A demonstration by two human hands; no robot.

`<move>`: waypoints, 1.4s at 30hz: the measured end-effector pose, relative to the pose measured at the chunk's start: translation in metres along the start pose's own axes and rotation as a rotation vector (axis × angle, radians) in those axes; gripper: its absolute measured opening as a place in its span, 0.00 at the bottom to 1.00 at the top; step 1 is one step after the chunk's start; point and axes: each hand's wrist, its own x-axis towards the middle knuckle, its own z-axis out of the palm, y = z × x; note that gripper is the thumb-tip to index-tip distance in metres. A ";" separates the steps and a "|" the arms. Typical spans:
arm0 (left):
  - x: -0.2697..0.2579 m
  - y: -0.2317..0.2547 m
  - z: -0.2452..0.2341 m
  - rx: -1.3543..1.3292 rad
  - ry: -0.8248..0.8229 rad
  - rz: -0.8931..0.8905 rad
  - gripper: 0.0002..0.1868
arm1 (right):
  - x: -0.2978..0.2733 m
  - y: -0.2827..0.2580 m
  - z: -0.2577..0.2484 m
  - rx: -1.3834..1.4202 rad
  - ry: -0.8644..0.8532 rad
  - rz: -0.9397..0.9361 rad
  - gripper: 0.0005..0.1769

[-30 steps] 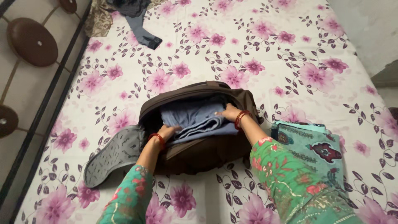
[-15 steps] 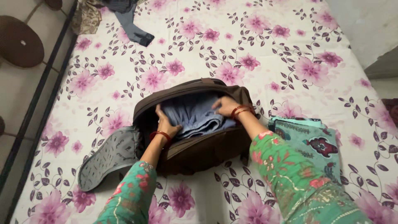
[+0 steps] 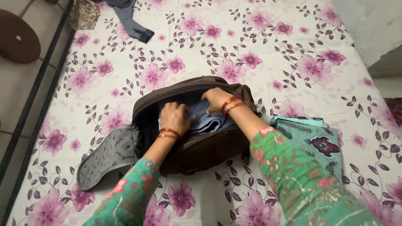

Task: The person packs folded clothes and a towel into a travel bag on a bed, zips it closed, and pats the top of the bag.

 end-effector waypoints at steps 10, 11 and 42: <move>0.001 -0.009 0.068 0.208 -0.408 -0.090 0.63 | 0.030 0.030 0.137 -0.264 -0.218 0.155 0.62; -0.004 -0.009 0.077 0.230 -0.467 -0.116 0.66 | 0.032 0.030 0.140 -0.265 -0.203 0.159 0.64; 0.003 -0.014 0.065 0.112 -0.552 -0.239 0.94 | 0.058 0.045 0.199 -1.615 -0.342 0.236 0.68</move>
